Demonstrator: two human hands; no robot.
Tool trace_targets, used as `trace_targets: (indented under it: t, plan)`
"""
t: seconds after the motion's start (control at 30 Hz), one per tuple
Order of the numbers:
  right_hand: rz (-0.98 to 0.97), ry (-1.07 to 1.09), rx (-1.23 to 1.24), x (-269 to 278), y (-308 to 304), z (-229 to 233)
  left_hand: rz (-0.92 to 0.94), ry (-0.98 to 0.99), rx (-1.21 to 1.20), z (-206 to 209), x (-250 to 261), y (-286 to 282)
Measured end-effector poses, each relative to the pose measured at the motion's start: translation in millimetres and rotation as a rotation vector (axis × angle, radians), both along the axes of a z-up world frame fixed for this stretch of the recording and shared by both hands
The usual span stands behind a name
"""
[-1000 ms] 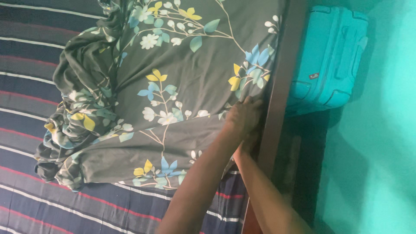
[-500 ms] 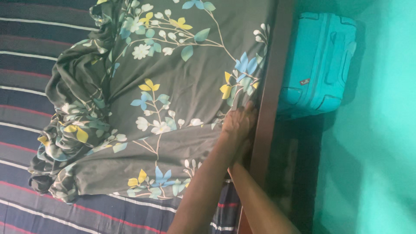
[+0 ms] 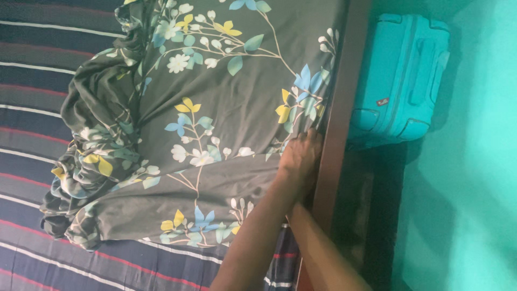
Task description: The person folds a floral patterned bedsheet by hand on a bed. They smooth out the fabric and gather the corners into a bundle.
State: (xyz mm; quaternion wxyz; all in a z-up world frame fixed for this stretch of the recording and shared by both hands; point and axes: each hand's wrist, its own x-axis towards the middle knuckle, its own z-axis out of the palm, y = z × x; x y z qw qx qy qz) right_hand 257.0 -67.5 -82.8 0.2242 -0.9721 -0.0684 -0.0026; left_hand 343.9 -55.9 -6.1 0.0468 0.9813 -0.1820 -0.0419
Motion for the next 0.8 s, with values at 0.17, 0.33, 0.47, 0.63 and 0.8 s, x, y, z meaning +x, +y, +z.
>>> trace_targets:
  t: [0.17, 0.33, 0.47, 0.63, 0.8]
  plan:
    - [0.014, 0.007, 0.014, -6.9, 1.4, -1.5, -0.048, 0.027, -0.055, 16.5, 3.0, 3.4]
    - [0.019, 0.003, 0.022, -6.5, -0.9, -0.7, -0.054, 0.146, 0.022, 49.2, -5.5, 2.4]
    - [0.032, -0.003, 0.022, -6.4, -2.3, -0.9, 0.062, -0.063, -0.052, 32.4, 2.8, 1.1]
    - [0.039, -0.004, 0.019, -9.9, -5.9, -3.1, 0.163, 0.176, 0.099, 6.4, 0.7, -14.1]
    - [0.041, -0.004, 0.019, -13.7, -6.5, -4.8, 0.147, 0.090, -0.032, -11.9, 0.7, -11.7]
